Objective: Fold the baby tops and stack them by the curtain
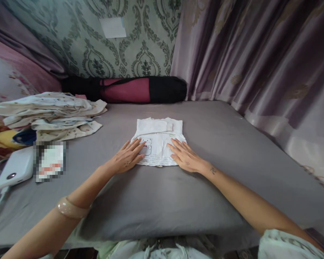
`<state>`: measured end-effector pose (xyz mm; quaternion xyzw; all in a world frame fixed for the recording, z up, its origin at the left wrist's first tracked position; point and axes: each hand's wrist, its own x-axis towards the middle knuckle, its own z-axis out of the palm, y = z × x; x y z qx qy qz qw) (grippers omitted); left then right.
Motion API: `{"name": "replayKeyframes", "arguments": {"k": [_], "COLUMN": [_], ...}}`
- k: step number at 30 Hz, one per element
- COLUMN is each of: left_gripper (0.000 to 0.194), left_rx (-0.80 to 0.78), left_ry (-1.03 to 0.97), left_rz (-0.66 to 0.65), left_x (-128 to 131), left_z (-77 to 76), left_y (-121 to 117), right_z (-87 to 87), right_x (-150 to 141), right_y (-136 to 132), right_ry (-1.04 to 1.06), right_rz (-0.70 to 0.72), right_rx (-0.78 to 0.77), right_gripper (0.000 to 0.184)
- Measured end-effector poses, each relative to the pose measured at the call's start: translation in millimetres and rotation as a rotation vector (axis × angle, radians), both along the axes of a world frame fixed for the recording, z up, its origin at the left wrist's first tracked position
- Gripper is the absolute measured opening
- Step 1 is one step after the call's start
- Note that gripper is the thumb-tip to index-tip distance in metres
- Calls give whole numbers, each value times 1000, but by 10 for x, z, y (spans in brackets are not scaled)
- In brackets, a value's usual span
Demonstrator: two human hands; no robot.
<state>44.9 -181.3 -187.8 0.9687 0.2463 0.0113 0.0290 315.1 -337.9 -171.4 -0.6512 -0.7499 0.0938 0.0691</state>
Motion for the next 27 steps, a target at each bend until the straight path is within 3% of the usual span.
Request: {"name": "replayKeyframes", "arguments": {"k": [6,13,18,22,25,27], "left_gripper": [64,68,69,60,56,55], "left_rx": [-48,-130,-124,-208,-318,-360], "left_ry": [5,2,-196,-306,-294,-289], "left_rz": [41,82,157,310,451,494], "left_x": [-53,-37,-147,-237,-247,-236], "left_z": [-149,-51,-6,42,69,70], "left_y": [11,-27,-7,61,99,110], "right_z": [-86,-36,-49,-29,2,5], "right_x": [-35,-40,82,264,357,373], "right_y": [-41,-43,-102,-138,-162,-178], "right_ry": [-14,38,180,218,168,160], "right_rz": [7,-2,-19,-301,-553,-622], "right_rx": [-11,-39,87,211,122,47], "right_gripper": [56,56,49,36,26,27]}}
